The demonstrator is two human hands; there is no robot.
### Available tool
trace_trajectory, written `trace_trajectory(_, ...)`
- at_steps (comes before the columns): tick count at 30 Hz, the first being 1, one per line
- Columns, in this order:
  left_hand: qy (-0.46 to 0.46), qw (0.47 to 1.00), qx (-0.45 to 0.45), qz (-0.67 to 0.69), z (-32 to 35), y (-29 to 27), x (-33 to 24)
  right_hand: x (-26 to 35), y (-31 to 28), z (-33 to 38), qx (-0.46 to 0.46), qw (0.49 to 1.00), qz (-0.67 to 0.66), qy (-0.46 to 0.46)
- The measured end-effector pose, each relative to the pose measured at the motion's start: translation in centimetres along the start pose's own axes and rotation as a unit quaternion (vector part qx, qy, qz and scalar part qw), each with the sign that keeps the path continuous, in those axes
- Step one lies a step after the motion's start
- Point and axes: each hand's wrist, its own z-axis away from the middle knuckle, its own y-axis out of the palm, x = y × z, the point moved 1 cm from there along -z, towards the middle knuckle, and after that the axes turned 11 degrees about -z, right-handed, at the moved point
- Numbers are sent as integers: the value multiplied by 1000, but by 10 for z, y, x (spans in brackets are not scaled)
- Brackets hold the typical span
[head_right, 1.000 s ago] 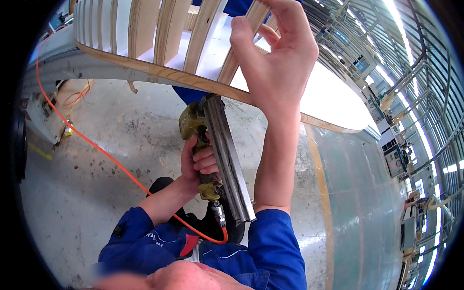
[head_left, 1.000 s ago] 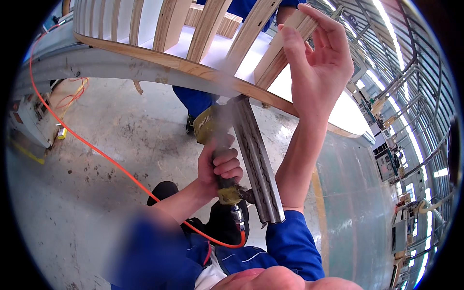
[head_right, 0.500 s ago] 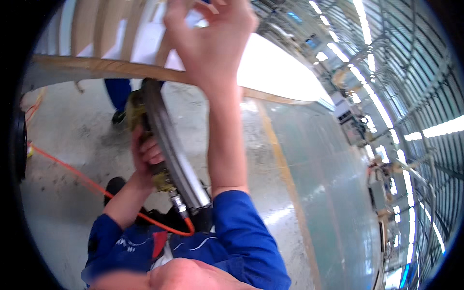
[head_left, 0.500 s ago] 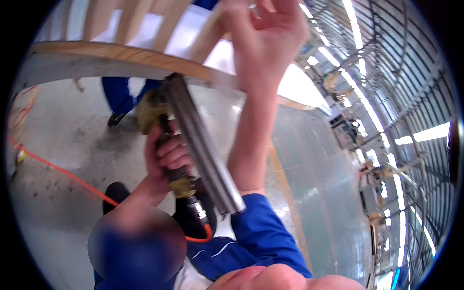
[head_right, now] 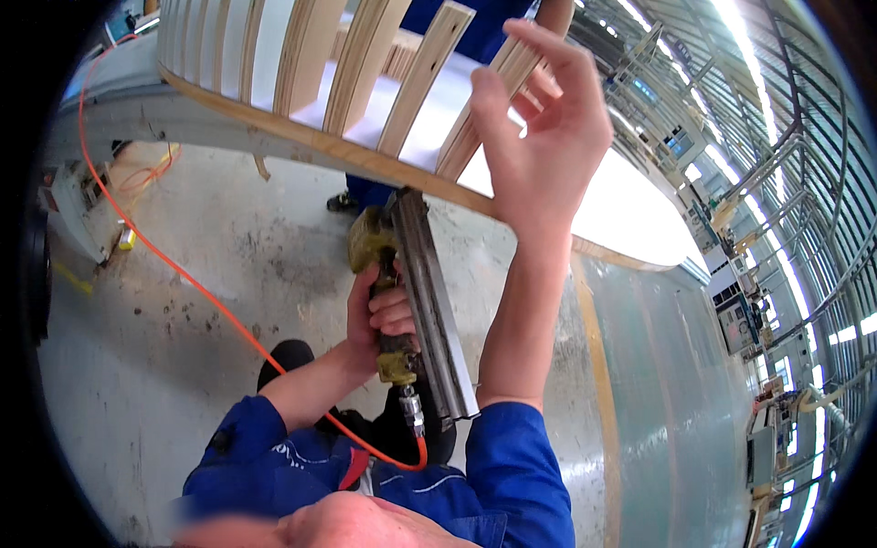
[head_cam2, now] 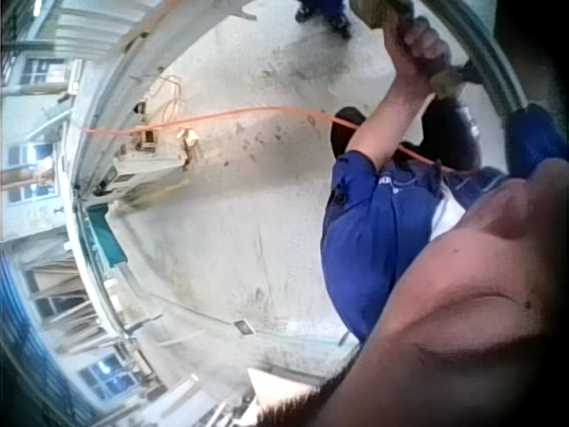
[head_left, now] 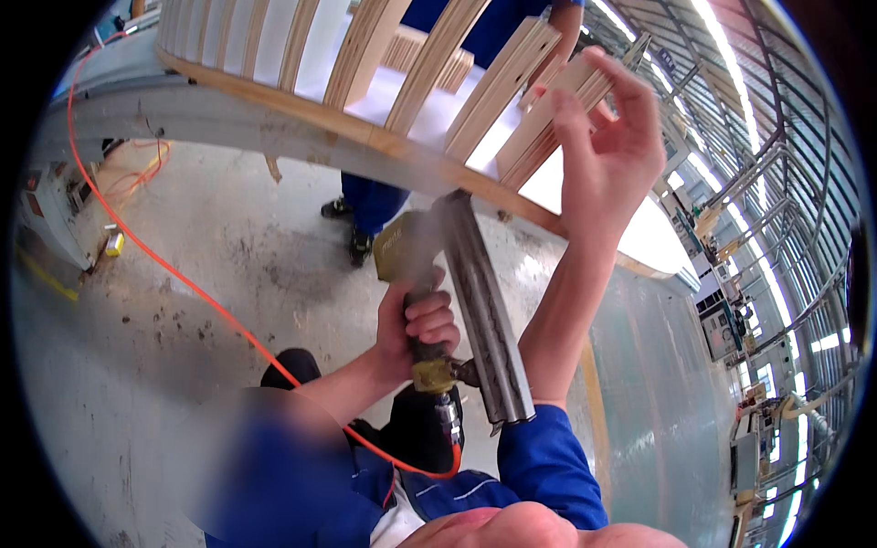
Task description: The person sits on the floor and assembles a wooden structure by placing vertical wooden slats onto a curved base. They use a pneumatic nail gun to secure each slat in place, working sequentially along the base while a coworker assists by handing over pieces.
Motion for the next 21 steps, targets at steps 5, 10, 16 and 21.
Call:
trace_trajectory(5,-9,999,38,-22,-5,5,3,-10,-6,0,4,996,66,-54)
trace_trajectory(10,-8,999,42,-6,-7,2,7,2,11,4,-23,998,-48,38)
trace_trajectory(16,-16,999,48,5,-19,4,9,-3,7,-3,6,997,-70,12)
trace_trajectory(21,-19,999,28,-9,-21,10,13,-6,6,-2,-6,997,-76,4)
